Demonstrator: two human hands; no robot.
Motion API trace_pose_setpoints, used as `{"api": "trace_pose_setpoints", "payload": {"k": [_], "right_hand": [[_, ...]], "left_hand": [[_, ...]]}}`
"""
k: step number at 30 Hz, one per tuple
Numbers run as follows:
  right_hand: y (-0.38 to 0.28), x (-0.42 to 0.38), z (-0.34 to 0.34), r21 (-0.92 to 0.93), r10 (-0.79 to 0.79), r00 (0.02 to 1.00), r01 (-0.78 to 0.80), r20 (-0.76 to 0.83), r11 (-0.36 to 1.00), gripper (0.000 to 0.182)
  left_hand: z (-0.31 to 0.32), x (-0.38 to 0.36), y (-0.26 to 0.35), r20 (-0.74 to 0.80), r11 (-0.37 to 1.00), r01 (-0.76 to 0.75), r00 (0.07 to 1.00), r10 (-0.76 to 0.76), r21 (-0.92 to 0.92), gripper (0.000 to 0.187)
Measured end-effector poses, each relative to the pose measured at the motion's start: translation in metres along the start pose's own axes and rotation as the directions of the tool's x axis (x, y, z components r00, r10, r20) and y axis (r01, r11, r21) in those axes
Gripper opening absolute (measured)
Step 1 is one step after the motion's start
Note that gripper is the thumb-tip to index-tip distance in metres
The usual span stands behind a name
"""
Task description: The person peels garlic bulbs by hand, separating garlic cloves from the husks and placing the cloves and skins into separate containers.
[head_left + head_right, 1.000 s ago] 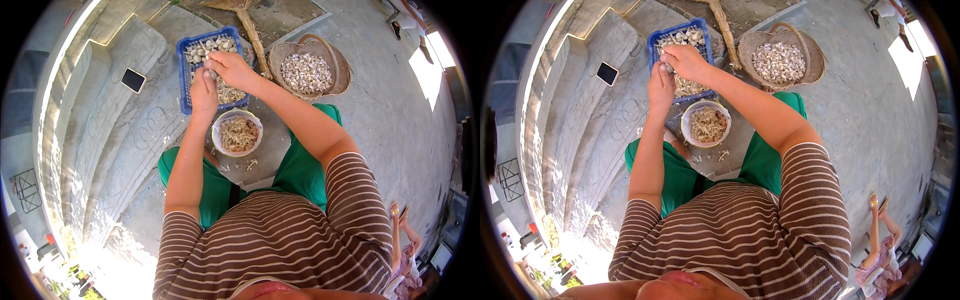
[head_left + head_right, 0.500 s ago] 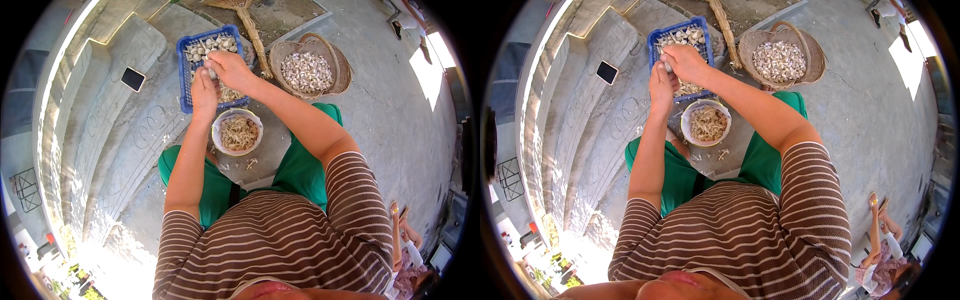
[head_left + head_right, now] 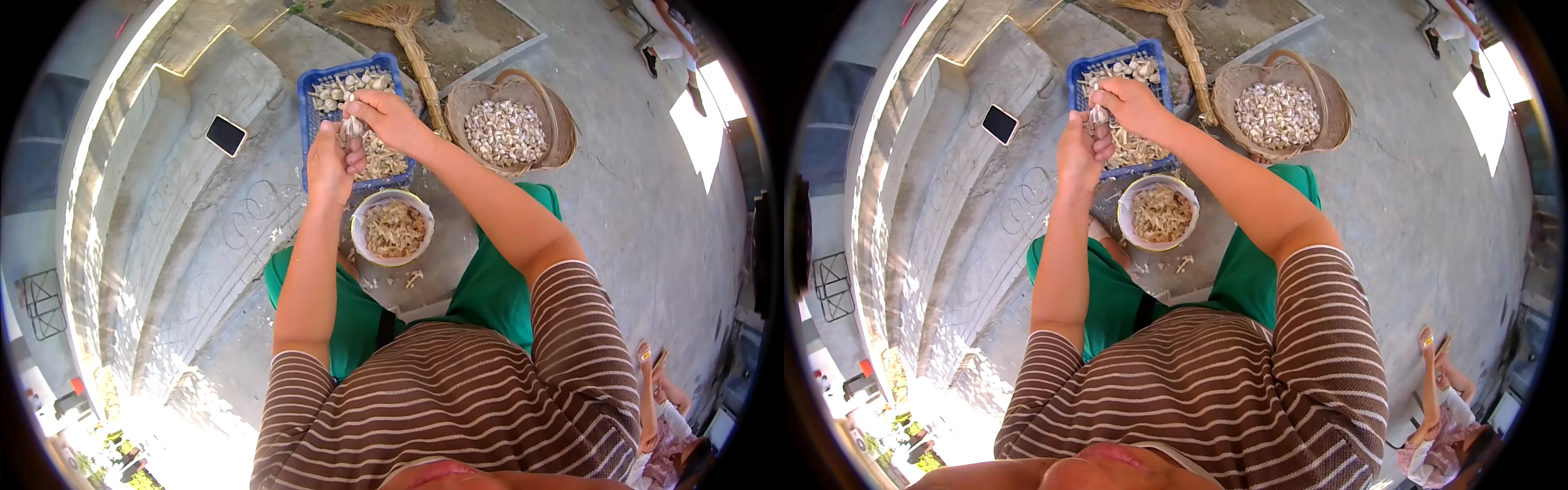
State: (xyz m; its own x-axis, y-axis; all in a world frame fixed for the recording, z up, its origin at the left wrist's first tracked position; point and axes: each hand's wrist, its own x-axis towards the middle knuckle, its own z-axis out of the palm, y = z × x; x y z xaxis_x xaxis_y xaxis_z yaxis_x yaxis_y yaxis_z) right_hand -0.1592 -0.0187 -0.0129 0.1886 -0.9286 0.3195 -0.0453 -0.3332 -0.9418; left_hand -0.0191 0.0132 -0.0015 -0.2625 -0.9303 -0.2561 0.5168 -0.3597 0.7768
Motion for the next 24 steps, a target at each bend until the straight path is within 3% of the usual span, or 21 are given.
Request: {"api": "trace_pose_setpoints", "payload": {"k": [3,8,10,13,15,17,19,22,24], "right_hand": [[-0.002,0.001,-0.003,0.148,0.121,0.99,-0.132,0.079,0.98,0.026],[-0.014,-0.001,-0.008,0.217,0.203,0.976,-0.217,0.085,0.952,0.026],[-0.018,0.0,-0.009,0.241,0.244,0.965,-0.26,0.096,0.935,0.026],[-0.016,0.001,-0.01,0.191,0.144,0.984,-0.163,0.107,0.968,0.025],[-0.007,0.005,-0.008,0.102,-0.025,0.995,0.015,0.097,0.995,0.025],[-0.006,0.004,-0.009,0.047,-0.008,0.994,0.003,0.105,0.999,0.023],[-0.006,0.003,-0.008,-0.009,0.009,0.994,-0.008,0.113,1.0,0.022],[-0.013,-0.001,-0.006,0.015,0.064,0.99,-0.067,0.126,0.998,0.021],[-0.021,-0.007,-0.006,-0.154,0.081,0.988,-0.061,0.134,0.986,0.021]], "left_hand": [[-0.005,0.0,0.001,0.019,0.998,-0.024,1.0,0.023,0.055,0.019],[-0.003,-0.001,0.002,0.038,0.995,-0.043,0.999,0.04,0.09,0.014],[0.003,-0.003,0.003,-0.054,0.995,-0.045,0.997,0.049,0.085,0.016],[0.0,-0.001,0.005,-0.04,0.998,-0.065,0.997,0.065,0.01,0.017],[-0.002,-0.003,0.007,-0.023,0.996,-0.06,0.998,0.061,0.072,0.016],[-0.006,-0.002,0.007,-0.006,0.989,-0.057,0.998,0.058,0.136,0.016],[-0.009,0.0,0.005,0.112,0.945,-0.14,0.987,0.111,0.295,0.017],[0.0,-0.002,0.001,0.001,0.879,-0.205,0.974,0.226,0.431,0.017],[0.001,-0.002,-0.001,0.002,0.86,-0.218,0.97,0.244,0.462,0.017]]}}
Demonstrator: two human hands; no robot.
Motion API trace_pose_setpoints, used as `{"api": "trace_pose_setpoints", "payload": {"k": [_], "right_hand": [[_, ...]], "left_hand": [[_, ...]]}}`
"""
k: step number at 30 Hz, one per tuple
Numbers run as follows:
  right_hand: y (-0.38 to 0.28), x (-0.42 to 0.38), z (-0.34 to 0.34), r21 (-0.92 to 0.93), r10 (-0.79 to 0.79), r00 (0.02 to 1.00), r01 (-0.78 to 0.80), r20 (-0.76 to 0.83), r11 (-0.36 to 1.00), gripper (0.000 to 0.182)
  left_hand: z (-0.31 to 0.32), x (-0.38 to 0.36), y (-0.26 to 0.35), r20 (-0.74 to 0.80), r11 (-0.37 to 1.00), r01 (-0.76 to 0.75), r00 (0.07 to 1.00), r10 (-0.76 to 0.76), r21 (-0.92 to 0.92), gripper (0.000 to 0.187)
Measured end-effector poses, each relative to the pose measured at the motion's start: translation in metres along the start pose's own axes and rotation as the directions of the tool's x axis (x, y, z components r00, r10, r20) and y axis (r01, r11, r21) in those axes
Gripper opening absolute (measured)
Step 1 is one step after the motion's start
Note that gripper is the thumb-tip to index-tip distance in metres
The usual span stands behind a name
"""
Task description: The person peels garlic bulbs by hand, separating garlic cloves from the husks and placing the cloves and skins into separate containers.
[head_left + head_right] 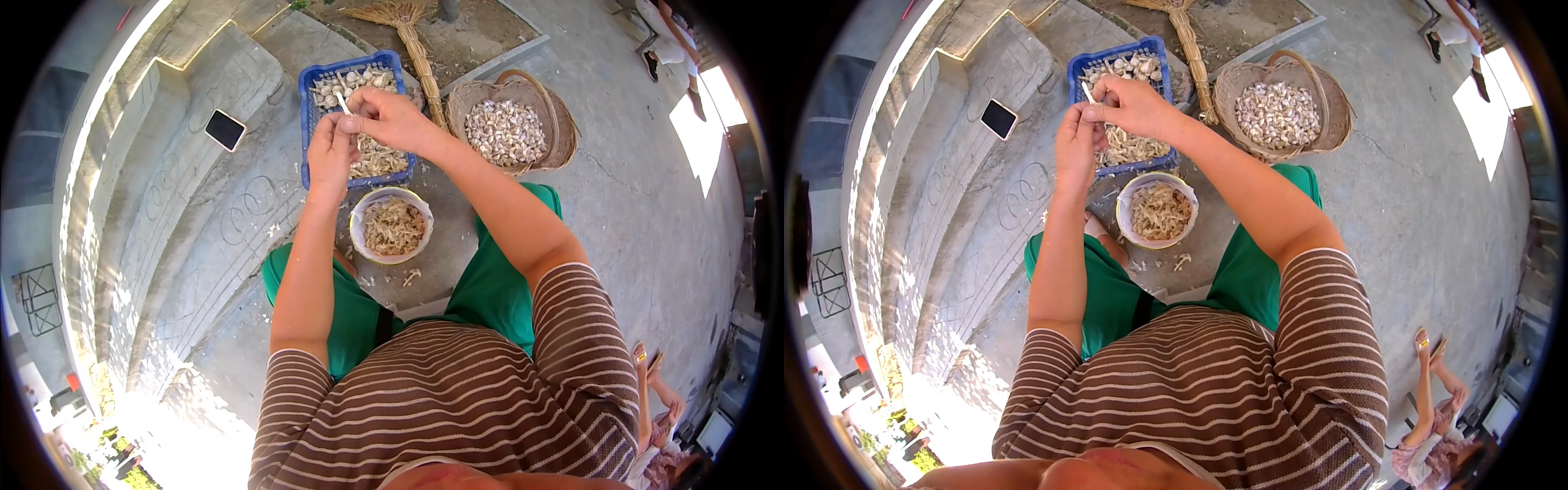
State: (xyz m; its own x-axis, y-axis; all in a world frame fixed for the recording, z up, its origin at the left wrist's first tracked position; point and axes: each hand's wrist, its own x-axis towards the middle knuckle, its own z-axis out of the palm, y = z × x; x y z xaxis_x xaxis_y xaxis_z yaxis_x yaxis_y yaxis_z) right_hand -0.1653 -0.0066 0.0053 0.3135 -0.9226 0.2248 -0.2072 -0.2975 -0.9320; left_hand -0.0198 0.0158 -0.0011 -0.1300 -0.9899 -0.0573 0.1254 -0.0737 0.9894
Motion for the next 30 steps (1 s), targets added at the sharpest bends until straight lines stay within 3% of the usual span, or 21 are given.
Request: {"api": "trace_pose_setpoints", "payload": {"k": [4,6,10,11,12,13,14,15,17,19,22,24,25,27,28,30], "right_hand": [[-0.001,-0.006,0.009,0.073,0.041,0.999,-0.04,-0.017,0.997,0.018],[0.006,-0.007,0.019,0.044,-0.094,0.984,0.102,-0.152,0.994,0.016],[0.012,-0.008,0.025,-0.075,-0.09,0.962,0.073,-0.256,0.994,0.013],[0.012,-0.006,0.023,0.04,-0.03,0.969,0.041,-0.246,0.998,0.012],[0.008,-0.005,0.021,0.154,0.029,0.973,0.007,-0.229,0.988,0.012],[0.003,-0.006,0.019,0.151,0.027,0.973,0.008,-0.23,0.988,0.012],[-0.002,-0.008,0.016,0.424,0.2,0.97,-0.124,-0.139,0.897,0.012],[-0.007,-0.009,0.013,0.648,0.337,0.941,-0.254,-0.004,0.717,0.012],[-0.004,-0.006,0.015,0.664,0.337,0.941,-0.243,-0.014,0.707,0.012],[-0.002,-0.006,0.016,0.683,0.341,0.94,-0.235,-0.022,0.692,0.012],[-0.004,-0.006,0.014,0.642,0.331,0.944,-0.255,0.003,0.723,0.014],[-0.009,-0.008,0.012,0.455,0.207,0.978,-0.179,-0.011,0.872,0.019],[-0.004,-0.007,0.012,0.455,0.207,0.978,-0.18,-0.011,0.872,0.019],[0.002,-0.004,0.011,0.047,0.017,0.991,-0.01,-0.136,0.999,0.029],[0.001,-0.004,0.01,0.048,0.017,0.99,-0.011,-0.137,0.999,0.029],[-0.003,-0.006,0.008,-0.202,-0.003,0.999,-0.004,-0.035,0.979,0.032]], "left_hand": [[0.002,0.0,-0.009,-0.004,0.995,-0.052,0.999,0.053,0.082,0.02],[0.005,0.0,-0.012,-0.043,0.995,-0.019,0.999,0.024,0.099,0.021],[0.009,-0.002,-0.01,-0.084,0.998,0.041,0.996,-0.037,0.05,0.022],[0.007,0.0,-0.011,-0.083,0.998,0.037,0.996,-0.033,0.049,0.022],[0.003,0.002,-0.01,-0.009,0.996,0.037,0.999,-0.038,-0.079,0.021],[0.001,0.003,-0.01,0.066,0.978,0.049,0.997,-0.036,-0.203,0.021],[0.002,0.004,-0.011,0.067,0.978,0.046,0.997,-0.033,-0.204,0.021],[0.005,0.003,-0.008,0.036,0.967,0.051,0.998,-0.043,-0.248,0.021],[0.009,0.004,-0.002,0.006,0.955,0.052,0.999,-0.053,-0.293,0.02],[0.011,0.005,0.0,-0.137,0.964,0.066,0.985,-0.104,-0.258,0.019],[0.003,0.009,-0.008,-0.093,0.964,-0.007,0.996,-0.019,-0.266,0.017],[-0.001,0.01,-0.009,-0.046,0.952,-0.001,0.999,-0.013,-0.305,0.016],[-0.002,0.009,-0.007,0.0,0.94,0.003,1.0,-0.003,-0.34,0.015],[0.002,0.005,0.003,-0.009,0.934,0.017,1.0,-0.022,-0.356,0.013],[0.004,0.004,0.008,-0.016,0.928,0.032,0.999,-0.041,-0.371,0.011],[-0.002,0.004,0.005,-0.001,0.942,0.023,1.0,-0.025,-0.336,0.012]]}}
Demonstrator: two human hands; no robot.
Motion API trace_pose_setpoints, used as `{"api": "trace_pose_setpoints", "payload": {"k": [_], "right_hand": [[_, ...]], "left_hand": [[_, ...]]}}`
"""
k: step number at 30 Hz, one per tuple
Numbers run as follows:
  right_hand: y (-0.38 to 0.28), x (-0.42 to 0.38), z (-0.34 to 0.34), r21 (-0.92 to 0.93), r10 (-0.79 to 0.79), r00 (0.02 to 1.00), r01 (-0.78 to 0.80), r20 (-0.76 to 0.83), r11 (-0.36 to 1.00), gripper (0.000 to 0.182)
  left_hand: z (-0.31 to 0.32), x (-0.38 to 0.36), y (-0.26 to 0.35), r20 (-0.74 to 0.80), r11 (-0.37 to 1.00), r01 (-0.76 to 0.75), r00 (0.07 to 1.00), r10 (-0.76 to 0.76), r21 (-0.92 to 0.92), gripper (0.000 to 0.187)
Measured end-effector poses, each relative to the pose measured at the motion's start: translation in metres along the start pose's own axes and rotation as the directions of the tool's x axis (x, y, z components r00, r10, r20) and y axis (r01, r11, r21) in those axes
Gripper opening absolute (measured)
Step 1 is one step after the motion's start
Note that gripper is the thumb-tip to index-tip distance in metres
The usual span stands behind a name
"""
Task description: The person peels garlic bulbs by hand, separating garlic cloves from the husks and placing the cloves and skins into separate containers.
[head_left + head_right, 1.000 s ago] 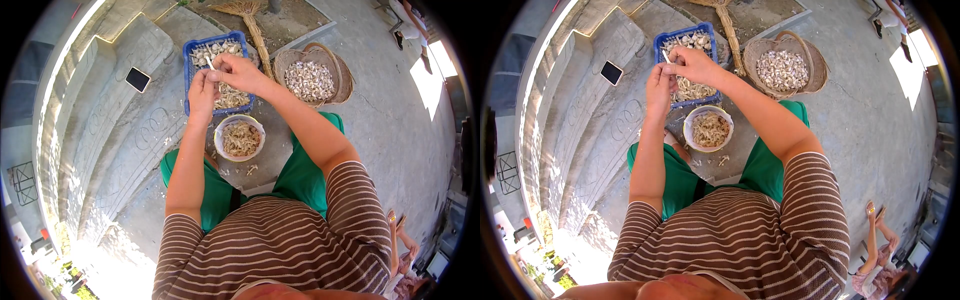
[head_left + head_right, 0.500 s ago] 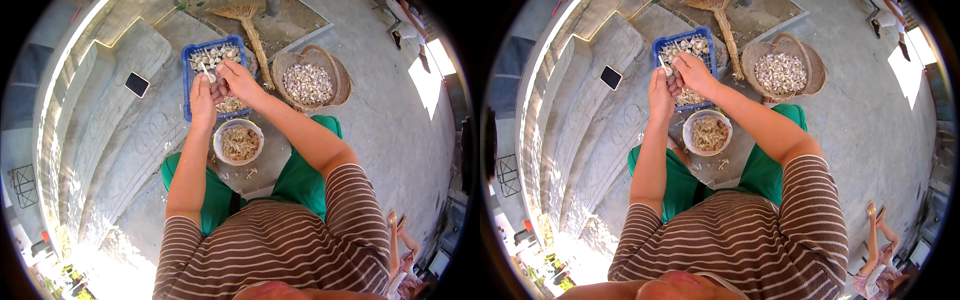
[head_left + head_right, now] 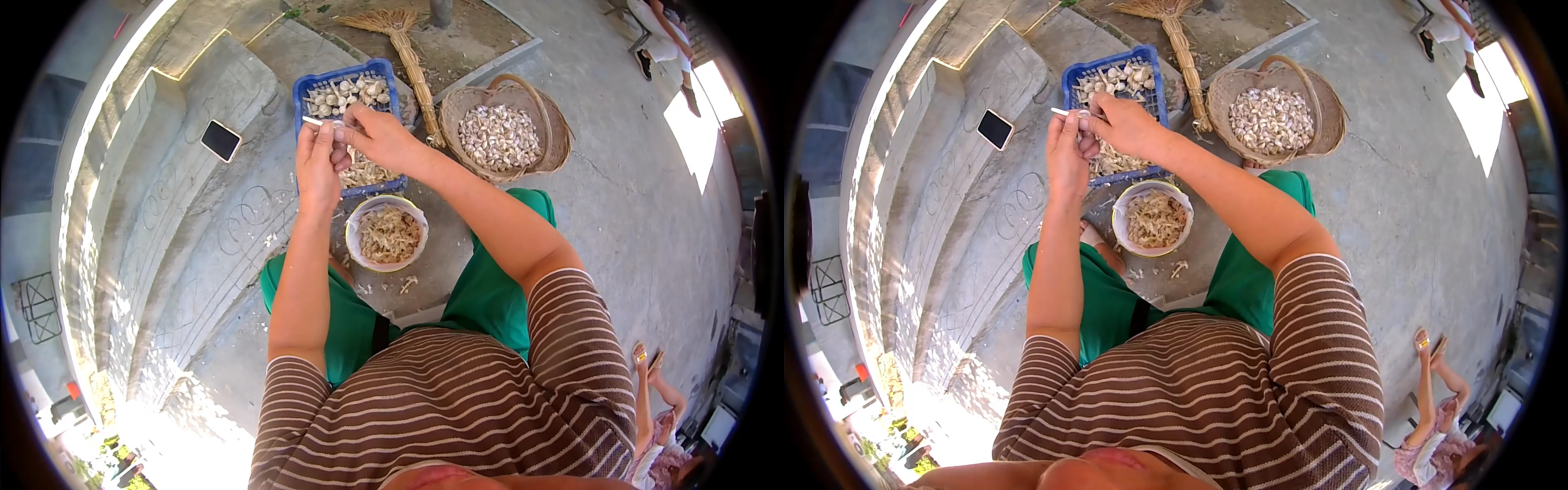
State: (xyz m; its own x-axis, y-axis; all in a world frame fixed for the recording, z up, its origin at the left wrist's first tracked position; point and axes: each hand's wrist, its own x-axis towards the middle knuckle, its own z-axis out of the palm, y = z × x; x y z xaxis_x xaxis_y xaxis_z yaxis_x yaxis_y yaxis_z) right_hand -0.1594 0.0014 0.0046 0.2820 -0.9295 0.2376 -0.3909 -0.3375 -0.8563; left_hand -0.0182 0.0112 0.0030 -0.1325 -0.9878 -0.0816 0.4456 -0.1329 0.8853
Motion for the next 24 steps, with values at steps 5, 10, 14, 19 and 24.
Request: {"api": "trace_pose_setpoints", "payload": {"k": [5,10,14,19,24], "right_hand": [[-0.004,-0.004,0.005,-0.157,-0.018,1.0,0.018,0.001,0.987,0.032],[-0.003,-0.005,0.012,-0.108,-0.05,0.995,0.041,-0.087,0.993,0.028],[-0.004,-0.005,0.013,-0.131,-0.029,0.993,0.014,-0.113,0.991,0.033],[-0.001,-0.005,0.013,-0.087,-0.053,0.991,0.042,-0.124,0.995,0.032],[-0.002,-0.006,0.014,0.041,0.007,0.993,-0.002,-0.121,0.999,0.033]], "left_hand": [[-0.003,0.001,-0.006,0.018,0.993,-0.01,1.0,0.007,0.118,0.017],[0.008,-0.004,-0.012,-0.075,0.984,-0.071,0.994,0.084,0.162,0.018],[0.014,-0.006,-0.011,-0.089,0.971,-0.092,0.99,0.113,0.22,0.019],[0.005,-0.004,-0.016,0.017,0.95,-0.147,0.989,0.148,0.274,0.022],[0.001,-0.005,-0.018,0.068,0.94,-0.164,0.986,0.151,0.3,0.023]]}}
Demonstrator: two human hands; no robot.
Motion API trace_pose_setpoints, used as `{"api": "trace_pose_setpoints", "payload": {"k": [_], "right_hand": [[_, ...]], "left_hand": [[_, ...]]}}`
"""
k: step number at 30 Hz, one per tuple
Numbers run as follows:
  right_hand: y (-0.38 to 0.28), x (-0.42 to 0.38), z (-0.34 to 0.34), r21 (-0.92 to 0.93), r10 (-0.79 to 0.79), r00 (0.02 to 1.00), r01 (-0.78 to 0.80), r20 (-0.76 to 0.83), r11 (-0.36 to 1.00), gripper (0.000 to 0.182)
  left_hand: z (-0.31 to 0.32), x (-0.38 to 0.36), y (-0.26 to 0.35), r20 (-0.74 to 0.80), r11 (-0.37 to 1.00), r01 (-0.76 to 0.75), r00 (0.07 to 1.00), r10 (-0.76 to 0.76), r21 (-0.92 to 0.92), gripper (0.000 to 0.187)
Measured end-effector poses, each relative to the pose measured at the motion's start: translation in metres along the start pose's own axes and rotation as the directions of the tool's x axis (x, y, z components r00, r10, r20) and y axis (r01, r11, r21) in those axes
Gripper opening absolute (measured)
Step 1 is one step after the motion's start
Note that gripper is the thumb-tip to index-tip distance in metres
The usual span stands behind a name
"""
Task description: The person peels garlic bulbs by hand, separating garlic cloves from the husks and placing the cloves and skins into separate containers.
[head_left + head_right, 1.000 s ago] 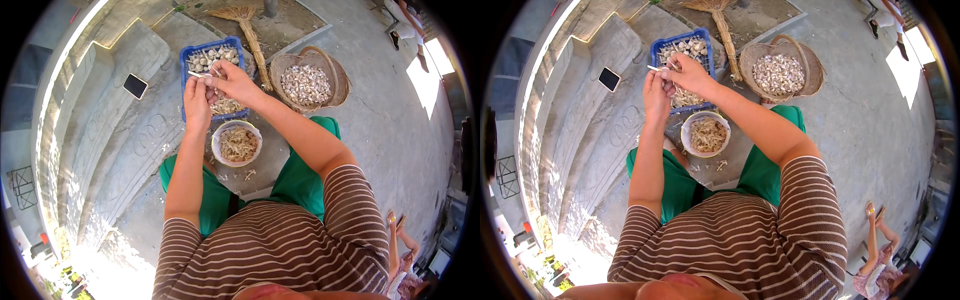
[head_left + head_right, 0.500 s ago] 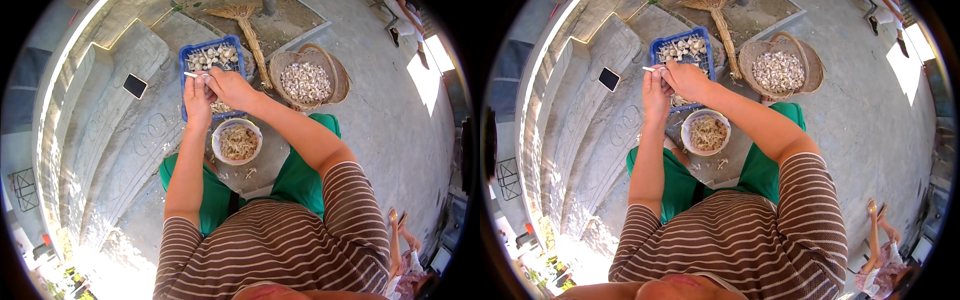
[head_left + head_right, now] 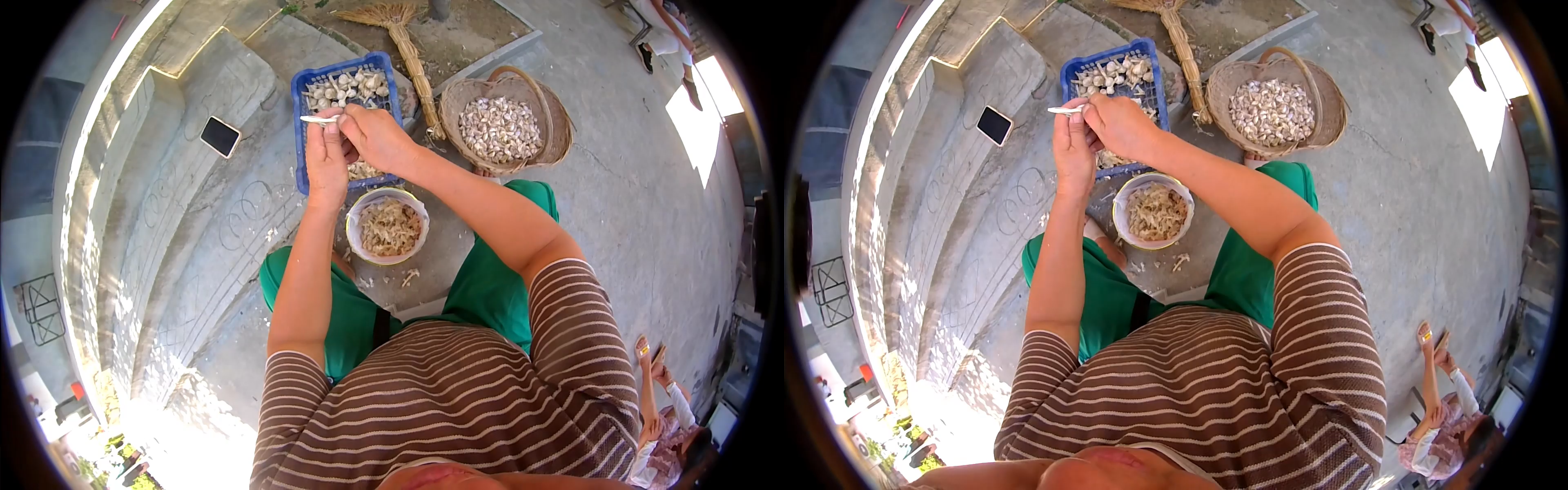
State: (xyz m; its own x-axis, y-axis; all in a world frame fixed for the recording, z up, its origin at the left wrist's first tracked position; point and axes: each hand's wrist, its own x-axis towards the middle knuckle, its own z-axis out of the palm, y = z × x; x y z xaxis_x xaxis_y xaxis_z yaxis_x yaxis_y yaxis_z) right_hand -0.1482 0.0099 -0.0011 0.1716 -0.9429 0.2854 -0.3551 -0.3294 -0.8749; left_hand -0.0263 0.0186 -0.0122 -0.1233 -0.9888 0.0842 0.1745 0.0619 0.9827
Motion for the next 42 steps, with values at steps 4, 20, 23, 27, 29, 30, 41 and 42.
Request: {"api": "trace_pose_setpoints", "payload": {"k": [4,20,23,27,29,30,41,42], "right_hand": [[0.006,0.0,0.003,0.022,-0.019,1.0,0.019,-0.007,1.0,0.032],[-0.008,-0.004,-0.007,0.455,0.168,0.976,-0.214,0.139,0.864,0.036],[0.001,-0.003,-0.002,0.422,0.135,0.983,-0.175,0.123,0.89,0.038],[0.006,0.0,0.0,0.519,0.161,0.969,-0.237,0.188,0.821,0.037],[0.006,0.001,-0.004,0.425,0.158,0.969,-0.227,0.191,0.876,0.034],[0.005,0.002,-0.006,0.327,0.153,0.969,-0.211,0.194,0.921,0.032],[-0.008,0.003,-0.015,0.614,0.3,0.894,-0.447,0.333,0.651,0.028],[-0.004,0.005,-0.015,0.657,0.308,0.883,-0.469,0.354,0.59,0.027]], "left_hand": [[-0.001,-0.001,0.0,0.024,1.0,0.01,1.0,-0.01,0.018,0.024],[0.006,-0.006,0.011,0.083,0.998,-0.002,0.997,0.007,-0.062,0.024],[0.003,-0.005,0.013,0.048,0.989,0.06,0.997,-0.054,-0.138,0.024],[-0.002,-0.001,0.019,0.117,0.913,0.192,0.98,-0.16,-0.361,0.022],[-0.002,0.0,0.018,0.104,0.91,0.203,0.979,-0.177,-0.362,0.021],[-0.002,0.001,0.015,0.077,0.934,0.16,0.987,-0.142,-0.319,0.019],[-0.006,0.007,0.008,0.077,0.868,0.161,0.987,-0.141,-0.469,0.014],[-0.006,0.007,0.01,0.062,0.842,0.181,0.983,-0.174,-0.508,0.014]]}}
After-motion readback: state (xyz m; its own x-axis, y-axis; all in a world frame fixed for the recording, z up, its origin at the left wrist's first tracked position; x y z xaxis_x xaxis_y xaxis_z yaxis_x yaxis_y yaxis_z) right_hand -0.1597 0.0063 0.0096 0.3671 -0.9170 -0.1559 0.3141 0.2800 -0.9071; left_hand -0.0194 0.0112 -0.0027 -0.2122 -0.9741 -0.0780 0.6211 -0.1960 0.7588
